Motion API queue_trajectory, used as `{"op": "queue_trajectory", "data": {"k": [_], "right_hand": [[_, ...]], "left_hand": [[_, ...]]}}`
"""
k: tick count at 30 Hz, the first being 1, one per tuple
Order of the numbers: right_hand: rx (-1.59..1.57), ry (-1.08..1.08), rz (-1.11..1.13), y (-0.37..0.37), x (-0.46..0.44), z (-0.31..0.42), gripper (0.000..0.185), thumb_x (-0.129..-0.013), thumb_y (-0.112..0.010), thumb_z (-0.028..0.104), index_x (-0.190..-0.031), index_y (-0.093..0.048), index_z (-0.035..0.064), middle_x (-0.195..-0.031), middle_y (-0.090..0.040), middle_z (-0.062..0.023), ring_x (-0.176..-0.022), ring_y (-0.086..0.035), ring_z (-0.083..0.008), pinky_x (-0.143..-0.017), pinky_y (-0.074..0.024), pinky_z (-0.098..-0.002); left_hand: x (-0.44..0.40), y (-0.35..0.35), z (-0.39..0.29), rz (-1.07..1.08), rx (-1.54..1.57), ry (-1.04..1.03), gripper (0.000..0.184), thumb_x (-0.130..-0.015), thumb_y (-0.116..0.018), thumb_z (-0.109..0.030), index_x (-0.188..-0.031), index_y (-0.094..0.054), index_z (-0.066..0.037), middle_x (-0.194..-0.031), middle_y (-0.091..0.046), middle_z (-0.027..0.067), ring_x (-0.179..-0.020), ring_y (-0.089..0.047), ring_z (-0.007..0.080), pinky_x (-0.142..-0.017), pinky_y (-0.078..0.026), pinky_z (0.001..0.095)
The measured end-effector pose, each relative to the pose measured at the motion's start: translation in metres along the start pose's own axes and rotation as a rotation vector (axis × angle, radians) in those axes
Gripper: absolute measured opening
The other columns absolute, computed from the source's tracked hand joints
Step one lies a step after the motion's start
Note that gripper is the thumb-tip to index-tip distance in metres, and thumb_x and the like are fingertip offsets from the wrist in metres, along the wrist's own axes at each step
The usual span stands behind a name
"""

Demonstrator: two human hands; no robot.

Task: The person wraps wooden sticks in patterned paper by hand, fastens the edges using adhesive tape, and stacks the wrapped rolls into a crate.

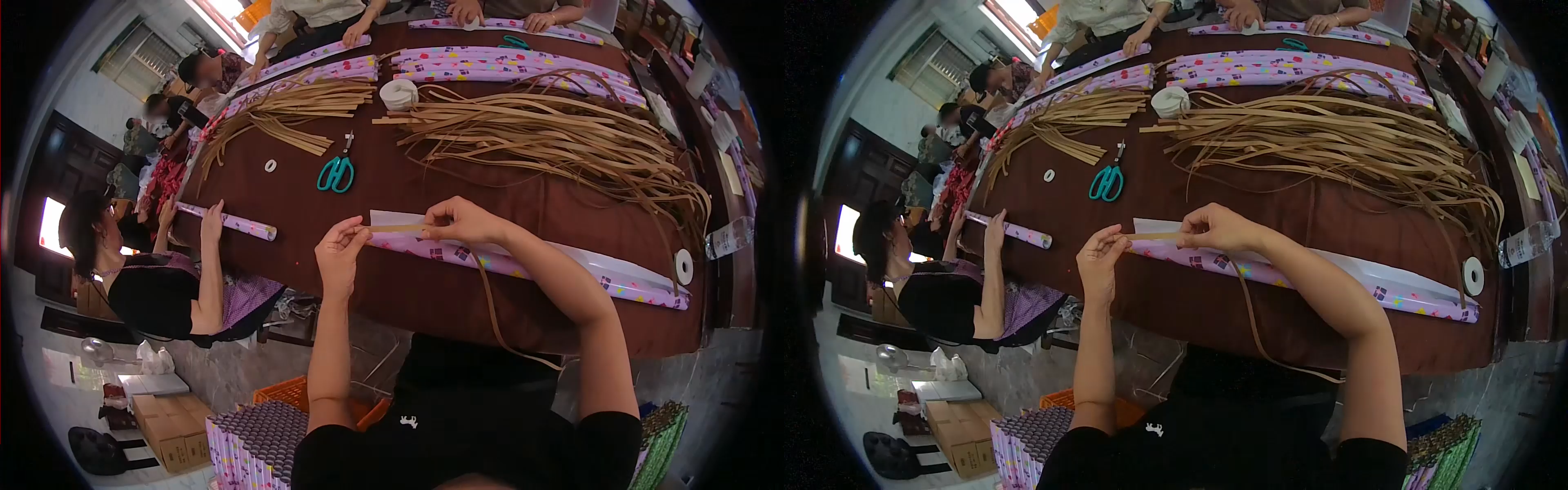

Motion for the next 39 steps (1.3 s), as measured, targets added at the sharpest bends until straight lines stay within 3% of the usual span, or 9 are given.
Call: {"op": "queue_trajectory", "data": {"k": [6,10,15,21,25,34,39], "right_hand": [[-0.193,-0.093,0.029,0.002,-0.003,-0.014,0.022,-0.090,-0.065,0.022,-0.091,-0.067,0.0007,-0.073,-0.064,-0.0002,-0.075,-0.056,-0.0068,-0.071,-0.0446,-0.0243],[-0.232,-0.081,-0.003,0.002,-0.005,-0.017,0.019,-0.091,-0.064,0.019,-0.092,-0.065,-0.0006,-0.074,-0.064,-0.0004,-0.072,-0.056,-0.0067,-0.068,-0.0445,-0.0253],[0.003,-0.066,-0.071,0.004,-0.004,-0.014,0.011,-0.086,-0.066,0.009,-0.094,-0.065,0.0016,-0.075,-0.064,-0.0029,-0.068,-0.057,-0.0089,-0.066,-0.0462,-0.0259],[0.191,0.022,-0.097,0.001,-0.007,-0.021,0.015,-0.084,-0.066,0.010,-0.096,-0.065,0.0003,-0.078,-0.067,-0.0075,-0.071,-0.061,-0.0136,-0.067,-0.0497,-0.0292],[0.203,-0.037,-0.113,0.002,-0.007,-0.020,0.018,-0.085,-0.064,0.011,-0.099,-0.067,0.0002,-0.081,-0.068,-0.0097,-0.074,-0.064,-0.0167,-0.069,-0.0510,-0.0306],[0.231,-0.069,-0.126,0.003,-0.007,-0.020,0.020,-0.085,-0.061,0.010,-0.099,-0.069,-0.0006,-0.081,-0.069,-0.0129,-0.075,-0.067,-0.0196,-0.071,-0.0525,-0.0314],[0.317,-0.070,-0.163,0.004,-0.008,-0.017,0.021,-0.079,-0.061,0.009,-0.095,-0.071,-0.0002,-0.081,-0.069,-0.0163,-0.077,-0.068,-0.0258,-0.073,-0.0531,-0.0342]], "left_hand": [[-0.010,0.003,0.013,0.013,-0.072,0.031,0.015,-0.086,-0.065,0.004,-0.101,-0.064,0.005,-0.091,-0.067,0.0084,-0.083,-0.064,0.0124,-0.077,-0.052,0.0239],[-0.023,0.005,0.022,0.018,-0.172,0.028,0.010,-0.086,-0.065,0.003,-0.096,-0.064,0.004,-0.088,-0.066,0.0060,-0.081,-0.063,0.0104,-0.075,-0.051,0.0223],[-0.034,0.003,0.021,0.065,-0.414,-0.009,0.009,-0.086,-0.064,0.004,-0.094,-0.063,0.002,-0.085,-0.065,0.0039,-0.078,-0.062,0.0090,-0.073,-0.050,0.0221],[-0.044,0.002,0.028,0.104,-0.381,0.042,0.012,-0.084,-0.065,0.004,-0.095,-0.061,0.002,-0.083,-0.064,0.0046,-0.077,-0.062,0.0102,-0.071,-0.050,0.0225],[-0.050,0.004,0.034,0.068,-0.437,0.012,0.014,-0.080,-0.066,0.003,-0.093,-0.062,0.002,-0.077,-0.064,0.0039,-0.071,-0.061,0.0087,-0.065,-0.050,0.0235],[-0.051,-0.004,0.033,0.003,-0.632,0.028,0.014,-0.081,-0.064,-0.005,-0.093,-0.059,-0.001,-0.073,-0.065,0.0079,-0.069,-0.066,0.0134,-0.063,-0.050,0.0265],[-0.055,-0.005,0.036,-0.031,-0.833,-0.025,0.018,-0.077,-0.066,-0.008,-0.094,-0.058,-0.004,-0.076,-0.068,0.0109,-0.071,-0.068,0.0257,-0.065,-0.052,0.0354]]}}
Point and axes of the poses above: each hand's wrist, its own x-axis away from the middle knuckle, its own y-axis out of the back of the hand, z = x × y, the point moved 6 cm from there along -x, towards the middle knuckle
